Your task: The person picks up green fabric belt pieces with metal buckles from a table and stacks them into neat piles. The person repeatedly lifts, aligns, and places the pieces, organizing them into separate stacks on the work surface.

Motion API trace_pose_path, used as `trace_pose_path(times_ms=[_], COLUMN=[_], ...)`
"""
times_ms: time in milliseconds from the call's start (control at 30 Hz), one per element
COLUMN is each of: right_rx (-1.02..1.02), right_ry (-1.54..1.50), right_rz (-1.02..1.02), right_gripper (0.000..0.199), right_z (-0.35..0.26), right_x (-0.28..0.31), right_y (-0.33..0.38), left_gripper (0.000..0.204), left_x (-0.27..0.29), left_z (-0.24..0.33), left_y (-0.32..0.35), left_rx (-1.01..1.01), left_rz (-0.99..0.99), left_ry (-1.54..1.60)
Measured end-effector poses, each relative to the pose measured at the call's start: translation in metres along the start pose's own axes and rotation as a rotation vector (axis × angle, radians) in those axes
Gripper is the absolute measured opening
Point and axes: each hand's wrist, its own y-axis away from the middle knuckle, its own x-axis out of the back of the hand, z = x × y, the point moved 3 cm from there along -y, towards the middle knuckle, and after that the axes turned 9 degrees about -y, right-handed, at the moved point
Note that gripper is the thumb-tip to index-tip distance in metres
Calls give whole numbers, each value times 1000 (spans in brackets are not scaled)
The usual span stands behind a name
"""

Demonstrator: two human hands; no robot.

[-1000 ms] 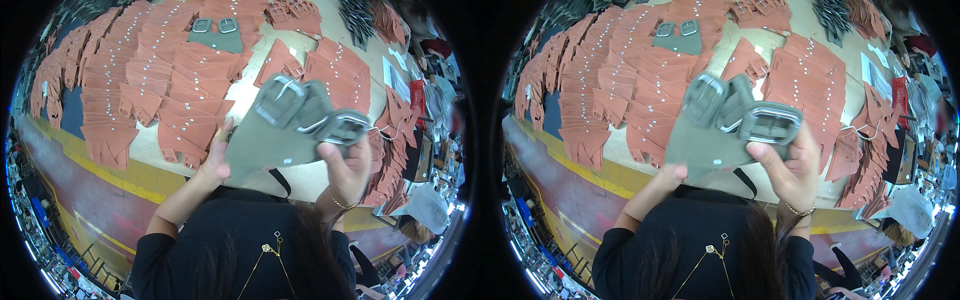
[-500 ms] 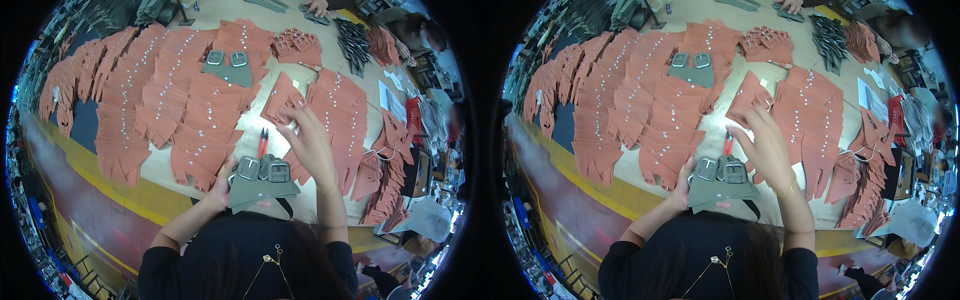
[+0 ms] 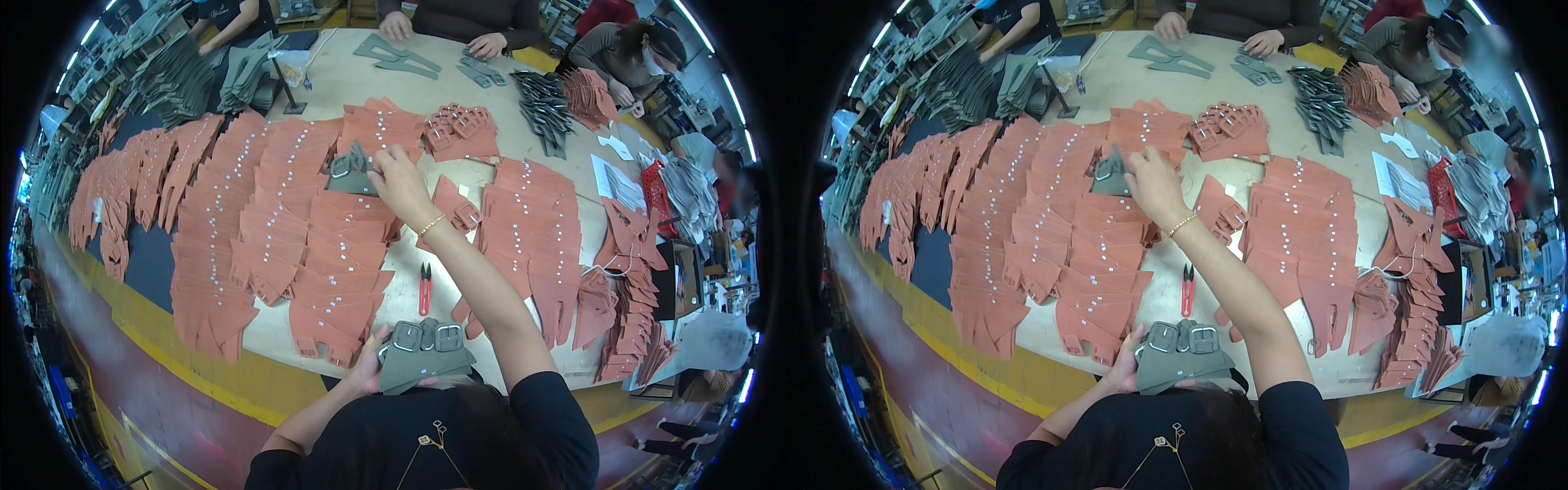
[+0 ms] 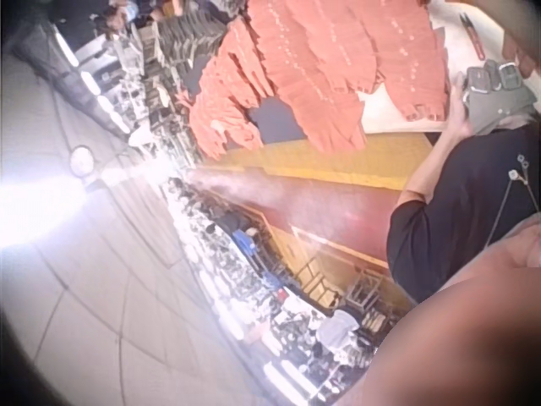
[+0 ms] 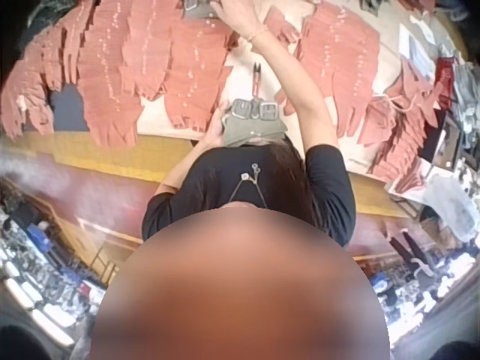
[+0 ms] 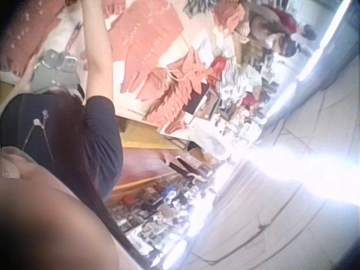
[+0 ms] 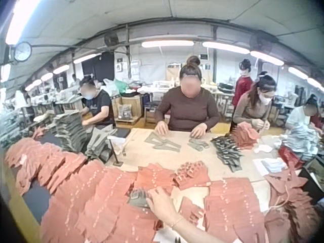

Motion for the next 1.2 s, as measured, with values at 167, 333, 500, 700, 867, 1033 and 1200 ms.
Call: trace_pose_path(times_ms=[167, 333, 500, 700, 867, 1033, 1200], right_rx=[162, -174, -562, -365, -590, -699, -645], right_ry=[-377, -594, -611, -133, -571, -721, -736], right_rz=[-163, -300, -277, -163, -224, -467, -314], right_gripper=[22, 29, 26, 37, 74, 67, 58], right_z=[-64, -71, -39, -13, 20, 29, 35], right_x=[60, 124, 120, 143, 133, 126, 166], right_y=[34, 127, 222, 265, 279, 290, 282], left_gripper=[72, 69, 69, 73, 81, 87, 86], left_x=[-1, -15, -25, -33, -39, -38, -47], left_z=[8, 13, 11, -2, -8, -8, -10], left_y=[-3, -7, -13, -28, -35, -46, -57], left_rx=[11, -81, -119, -55, -7, 30, 109], left_rz=[27, 2, -71, 86, 95, 114, 83], left_ry=[-74, -50, -33, -196, -301, -305, -186])
